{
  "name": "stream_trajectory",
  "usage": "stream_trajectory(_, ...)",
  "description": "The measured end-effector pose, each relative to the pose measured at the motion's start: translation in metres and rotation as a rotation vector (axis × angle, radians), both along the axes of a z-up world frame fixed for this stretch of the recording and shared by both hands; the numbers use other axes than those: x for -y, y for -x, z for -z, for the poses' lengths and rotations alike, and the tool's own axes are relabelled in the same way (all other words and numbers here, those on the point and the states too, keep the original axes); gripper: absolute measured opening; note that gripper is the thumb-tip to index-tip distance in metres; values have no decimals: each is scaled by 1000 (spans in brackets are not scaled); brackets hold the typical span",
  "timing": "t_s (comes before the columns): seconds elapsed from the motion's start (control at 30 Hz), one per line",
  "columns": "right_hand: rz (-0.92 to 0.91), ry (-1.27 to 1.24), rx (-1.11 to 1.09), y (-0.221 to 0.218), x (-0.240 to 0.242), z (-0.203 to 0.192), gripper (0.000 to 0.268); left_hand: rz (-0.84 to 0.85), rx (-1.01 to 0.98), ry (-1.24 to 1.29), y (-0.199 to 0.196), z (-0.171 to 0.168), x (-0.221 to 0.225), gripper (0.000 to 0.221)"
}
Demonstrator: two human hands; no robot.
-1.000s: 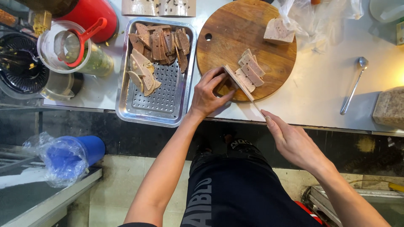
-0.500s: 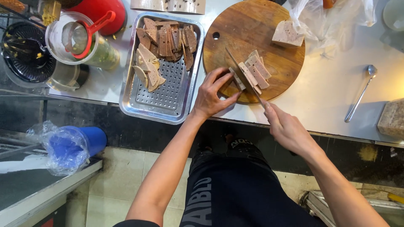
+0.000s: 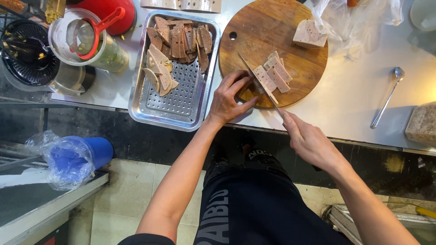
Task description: Slicing pieces of Vietnamese ham into thin strips on a wooden cutting board using a kitchen knife.
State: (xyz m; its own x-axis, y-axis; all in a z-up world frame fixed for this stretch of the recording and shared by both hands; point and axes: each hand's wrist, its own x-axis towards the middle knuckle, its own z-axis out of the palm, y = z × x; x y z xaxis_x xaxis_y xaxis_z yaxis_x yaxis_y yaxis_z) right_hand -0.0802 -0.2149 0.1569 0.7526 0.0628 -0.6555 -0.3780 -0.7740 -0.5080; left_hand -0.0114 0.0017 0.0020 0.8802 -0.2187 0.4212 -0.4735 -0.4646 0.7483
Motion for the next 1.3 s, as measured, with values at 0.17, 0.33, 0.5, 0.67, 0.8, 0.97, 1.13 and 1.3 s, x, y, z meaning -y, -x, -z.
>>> stream_trajectory(0.17,5,35,-41,7,2,-6,57,3,-19,0,0,1,0,52)
stream_trajectory(0.33,-4,50,-58,1,3,6,57,-2,-21,3,0,-3,0,51)
stream_trajectory(0.5,-109,1,147,-8,9,37,54,-16,-29,6,0,1,2,52)
stream_trajectory(0.67,-112,-40,176,-31,-4,54,54,-43,-18,-13,3,7,5,54)
stream_trajectory(0.8,17,-85,110,-29,7,54,51,-75,-43,-36,1,0,7,55)
stream_trajectory(0.97,154,-34,52,-24,18,18,52,-69,-102,16,-8,-20,38,63)
stream_trajectory(1.13,14,247,294,-14,25,-1,52,-50,-59,35,-25,-40,34,62)
stream_trajectory(1.3,-93,440,410,1,18,0,51,411,101,-356,-61,-40,36,28)
